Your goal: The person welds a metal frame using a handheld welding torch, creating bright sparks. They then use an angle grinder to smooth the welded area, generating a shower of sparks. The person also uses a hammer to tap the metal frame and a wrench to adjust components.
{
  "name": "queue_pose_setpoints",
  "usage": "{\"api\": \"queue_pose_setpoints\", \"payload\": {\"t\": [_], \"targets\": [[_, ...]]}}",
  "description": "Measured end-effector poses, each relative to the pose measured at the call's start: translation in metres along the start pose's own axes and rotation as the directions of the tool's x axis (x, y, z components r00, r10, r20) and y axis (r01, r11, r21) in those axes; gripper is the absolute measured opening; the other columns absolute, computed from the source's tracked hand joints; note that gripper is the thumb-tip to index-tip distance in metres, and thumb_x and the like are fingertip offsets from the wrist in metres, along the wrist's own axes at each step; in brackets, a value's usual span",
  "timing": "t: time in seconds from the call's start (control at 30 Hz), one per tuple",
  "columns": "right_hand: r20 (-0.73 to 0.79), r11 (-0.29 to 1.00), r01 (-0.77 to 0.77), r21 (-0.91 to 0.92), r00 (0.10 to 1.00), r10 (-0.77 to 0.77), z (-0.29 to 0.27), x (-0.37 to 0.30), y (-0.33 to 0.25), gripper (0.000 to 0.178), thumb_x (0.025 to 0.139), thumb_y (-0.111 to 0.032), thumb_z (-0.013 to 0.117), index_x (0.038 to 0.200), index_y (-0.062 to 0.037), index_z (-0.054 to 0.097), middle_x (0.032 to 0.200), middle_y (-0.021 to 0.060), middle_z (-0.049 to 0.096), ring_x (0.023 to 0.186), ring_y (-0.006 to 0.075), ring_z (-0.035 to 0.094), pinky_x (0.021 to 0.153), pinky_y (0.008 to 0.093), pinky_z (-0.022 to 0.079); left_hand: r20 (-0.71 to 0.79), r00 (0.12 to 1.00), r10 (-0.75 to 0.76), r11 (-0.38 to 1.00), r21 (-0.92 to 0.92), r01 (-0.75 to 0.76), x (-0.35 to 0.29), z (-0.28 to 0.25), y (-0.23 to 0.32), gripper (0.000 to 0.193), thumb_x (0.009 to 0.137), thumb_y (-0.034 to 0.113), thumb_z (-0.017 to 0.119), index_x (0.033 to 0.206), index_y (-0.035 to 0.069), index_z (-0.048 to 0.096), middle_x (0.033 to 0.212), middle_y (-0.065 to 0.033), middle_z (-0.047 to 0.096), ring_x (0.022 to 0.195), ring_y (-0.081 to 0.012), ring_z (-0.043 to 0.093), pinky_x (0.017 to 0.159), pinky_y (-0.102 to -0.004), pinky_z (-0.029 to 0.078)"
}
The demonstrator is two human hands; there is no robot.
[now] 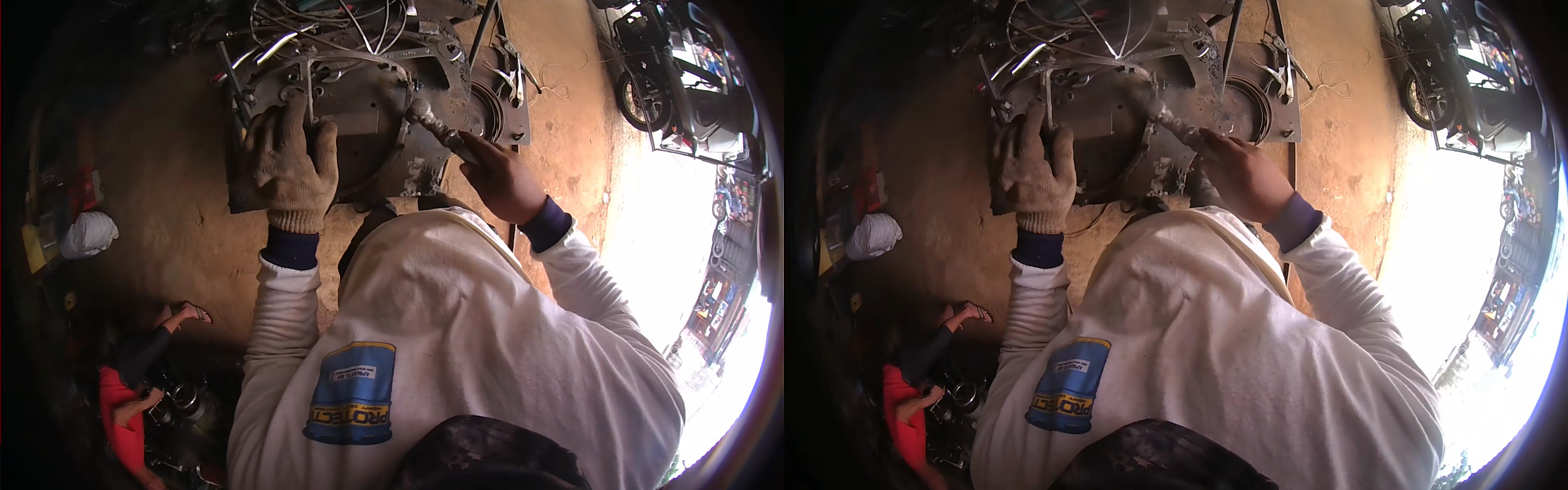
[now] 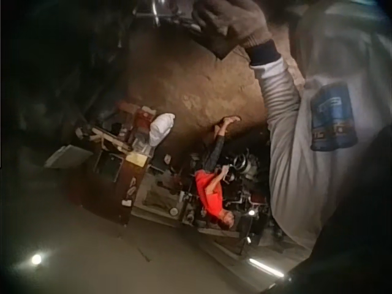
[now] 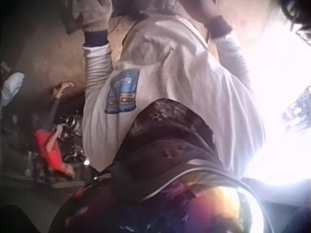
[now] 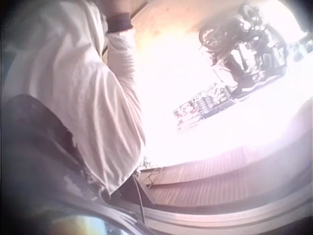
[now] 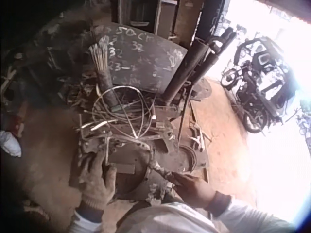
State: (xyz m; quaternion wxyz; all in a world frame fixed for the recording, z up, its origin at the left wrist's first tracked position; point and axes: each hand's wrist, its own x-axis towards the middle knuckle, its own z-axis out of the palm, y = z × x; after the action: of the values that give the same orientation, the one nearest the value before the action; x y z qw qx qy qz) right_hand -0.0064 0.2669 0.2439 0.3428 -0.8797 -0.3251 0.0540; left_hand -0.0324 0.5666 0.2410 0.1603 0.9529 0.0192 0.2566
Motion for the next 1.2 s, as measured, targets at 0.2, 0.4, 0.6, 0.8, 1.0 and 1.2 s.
{"api": "queue_pose_setpoints", "payload": {"t": [0.2,0.4,0.6,0.8,1.0,1.2], "targets": [[0.262,0.918,0.030,-0.394,0.962,0.081,-0.020,0.031,-0.011,0.041,0.094,-0.020,0.065,0.133,-0.0102,0.057,0.098,0.0131,0.063,0.076,0.0349,0.066,0.063,0.0444,0.054,-0.103,0.991,0.087,0.994,-0.062,-0.094,0.001,0.010,-0.009,0.041,0.090,0.031,0.072,0.124,0.008,0.065,0.112,-0.0172,0.064,0.102,-0.0342,0.062,0.086,-0.0460,0.052],[0.313,0.885,0.198,-0.421,0.948,-0.063,-0.018,0.080,-0.032,0.038,0.093,-0.020,0.065,0.129,-0.0094,0.059,0.094,0.0120,0.061,0.071,0.0322,0.066,0.058,0.0434,0.052,-0.184,0.977,0.110,0.983,-0.126,-0.134,0.003,0.010,-0.011,0.039,0.089,0.026,0.072,0.123,0.007,0.066,0.107,-0.0157,0.065,0.098,-0.0335,0.063,0.084,-0.0451,0.053],[0.334,0.814,0.093,-0.574,0.934,0.128,-0.025,0.072,-0.029,0.034,0.092,-0.010,0.058,0.125,-0.0148,0.059,0.077,0.0122,0.067,0.070,0.0322,0.069,0.057,0.0438,0.054,-0.171,0.982,0.083,0.978,-0.178,-0.114,0.004,0.006,-0.008,0.038,0.088,0.017,0.072,0.123,0.004,0.065,0.101,-0.0153,0.067,0.093,-0.0332,0.064,0.084,-0.0451,0.051],[0.282,0.830,0.177,-0.529,0.959,-0.025,-0.020,0.083,-0.043,0.036,0.096,-0.024,0.064,0.131,-0.0169,0.059,0.073,0.0095,0.063,0.060,0.0272,0.065,0.052,0.0396,0.051,-0.177,0.978,0.107,0.980,-0.149,-0.134,0.006,0.005,-0.009,0.037,0.088,0.017,0.072,0.122,0.004,0.065,0.099,-0.0146,0.066,0.092,-0.0320,0.064,0.084,-0.0447,0.051],[0.285,0.851,0.093,-0.517,0.956,0.069,-0.017,0.083,-0.040,0.038,0.096,-0.025,0.064,0.132,-0.0141,0.059,0.073,0.0105,0.063,0.059,0.0287,0.065,0.051,0.0412,0.051,-0.196,0.975,0.103,0.974,-0.180,-0.139,0.007,0.008,-0.006,0.034,0.088,0.015,0.071,0.119,0.003,0.066,0.099,-0.0156,0.066,0.090,-0.0328,0.064,0.082,-0.0447,0.051],[0.339,0.836,-0.011,-0.549,0.911,0.235,-0.029,0.083,-0.038,0.038,0.096,-0.026,0.063,0.132,-0.0136,0.059,0.074,0.0123,0.065,0.061,0.0300,0.066,0.053,0.0427,0.053,-0.238,0.965,0.109,0.965,-0.208,-0.160,0.006,0.015,-0.015,0.034,0.089,0.022,0.071,0.118,0.005,0.067,0.098,-0.0146,0.065,0.091,-0.0329,0.065,0.078,-0.0446,0.053]]}}
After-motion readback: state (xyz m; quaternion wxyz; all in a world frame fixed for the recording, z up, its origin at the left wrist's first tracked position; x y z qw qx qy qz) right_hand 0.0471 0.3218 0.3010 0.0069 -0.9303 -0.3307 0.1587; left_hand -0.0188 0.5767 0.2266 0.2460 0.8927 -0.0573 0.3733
